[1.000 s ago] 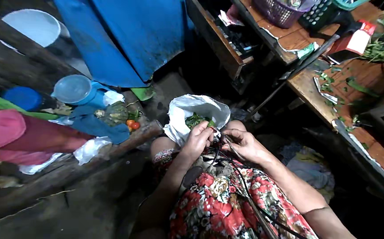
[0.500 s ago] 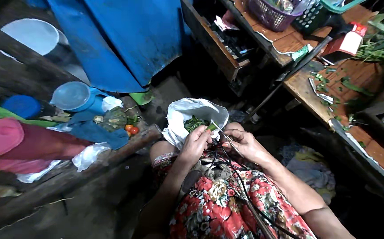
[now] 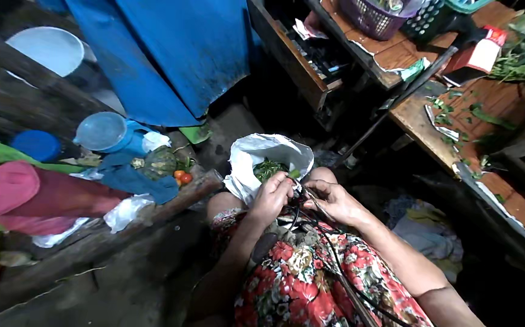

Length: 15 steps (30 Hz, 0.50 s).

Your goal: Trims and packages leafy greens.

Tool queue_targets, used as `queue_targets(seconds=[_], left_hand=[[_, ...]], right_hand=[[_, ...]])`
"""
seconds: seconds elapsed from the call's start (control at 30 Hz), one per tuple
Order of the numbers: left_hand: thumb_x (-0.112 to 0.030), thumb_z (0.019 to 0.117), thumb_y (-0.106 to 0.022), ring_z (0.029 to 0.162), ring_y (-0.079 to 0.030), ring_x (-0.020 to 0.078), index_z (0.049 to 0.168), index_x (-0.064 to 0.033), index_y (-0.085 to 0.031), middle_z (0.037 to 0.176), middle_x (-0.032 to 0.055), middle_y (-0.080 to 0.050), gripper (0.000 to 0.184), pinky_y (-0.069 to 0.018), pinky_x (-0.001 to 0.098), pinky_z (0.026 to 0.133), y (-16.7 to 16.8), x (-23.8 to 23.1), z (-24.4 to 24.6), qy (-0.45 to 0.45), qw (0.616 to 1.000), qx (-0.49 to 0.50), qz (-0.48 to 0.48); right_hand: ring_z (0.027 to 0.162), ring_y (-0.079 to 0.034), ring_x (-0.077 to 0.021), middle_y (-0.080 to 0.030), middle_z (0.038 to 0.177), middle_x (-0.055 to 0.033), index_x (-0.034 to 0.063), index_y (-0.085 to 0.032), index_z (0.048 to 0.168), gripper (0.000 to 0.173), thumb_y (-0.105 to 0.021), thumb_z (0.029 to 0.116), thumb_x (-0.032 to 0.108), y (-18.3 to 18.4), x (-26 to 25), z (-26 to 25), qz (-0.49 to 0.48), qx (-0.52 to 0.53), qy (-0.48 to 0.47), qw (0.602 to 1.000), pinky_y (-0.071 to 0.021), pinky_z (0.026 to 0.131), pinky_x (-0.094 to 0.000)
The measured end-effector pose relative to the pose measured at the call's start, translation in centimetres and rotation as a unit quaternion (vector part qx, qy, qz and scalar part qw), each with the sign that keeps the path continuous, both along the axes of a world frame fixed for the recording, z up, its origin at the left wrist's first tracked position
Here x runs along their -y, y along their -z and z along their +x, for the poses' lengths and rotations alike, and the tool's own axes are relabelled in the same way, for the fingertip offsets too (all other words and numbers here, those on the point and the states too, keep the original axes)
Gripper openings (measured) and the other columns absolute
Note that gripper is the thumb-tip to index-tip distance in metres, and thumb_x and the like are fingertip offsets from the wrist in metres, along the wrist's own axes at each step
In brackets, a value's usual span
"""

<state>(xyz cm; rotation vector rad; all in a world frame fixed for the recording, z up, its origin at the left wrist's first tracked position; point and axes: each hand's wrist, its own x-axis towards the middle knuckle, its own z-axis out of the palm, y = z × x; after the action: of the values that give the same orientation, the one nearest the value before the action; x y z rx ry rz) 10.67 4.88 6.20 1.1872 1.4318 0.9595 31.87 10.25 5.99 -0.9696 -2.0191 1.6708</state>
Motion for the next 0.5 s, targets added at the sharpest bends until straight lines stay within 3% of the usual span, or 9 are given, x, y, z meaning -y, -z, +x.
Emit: queue_targets(seconds=[0.13, 0.5], left_hand=[[-0.02, 0.1095, -0.04, 0.06, -0.051, 0.0018, 0.104, -0.0044, -0.066, 0.076, -0.0051, -0.059, 0.031, -0.0447, 0.0191, 0.059, -0.53, -0.18, 0.08, 0.036, 0.999, -0.027, -0.027], [-0.018, 0.1089, -0.041, 0.06, -0.052, 0.0026, 0.102, -0.0047, -0.065, 0.073, -0.0048, -0.059, 0.029, -0.0453, 0.0194, 0.059, -0.34, 0.16, -0.31, -0.003, 1.0, -0.016, -0.022]], right_hand=[[0.086, -0.066, -0.002, -0.072, 0.102, -0.0023, 0.0028, -0.066, 0.127, 0.043, -0.071, 0.0961, 0.032, 0.13, -0.03, -0.26, 0.011, -0.009, 0.017, 1.0, -0.0559, 0.081, -0.0216], [0.076, -0.064, -0.0013, -0.071, 0.092, 0.0001, 0.0005, -0.067, 0.122, 0.036, -0.07, 0.0969, 0.026, 0.09, -0.04, -0.03, 0.02, -0.046, 0.042, 0.998, -0.0549, 0.071, -0.0202]])
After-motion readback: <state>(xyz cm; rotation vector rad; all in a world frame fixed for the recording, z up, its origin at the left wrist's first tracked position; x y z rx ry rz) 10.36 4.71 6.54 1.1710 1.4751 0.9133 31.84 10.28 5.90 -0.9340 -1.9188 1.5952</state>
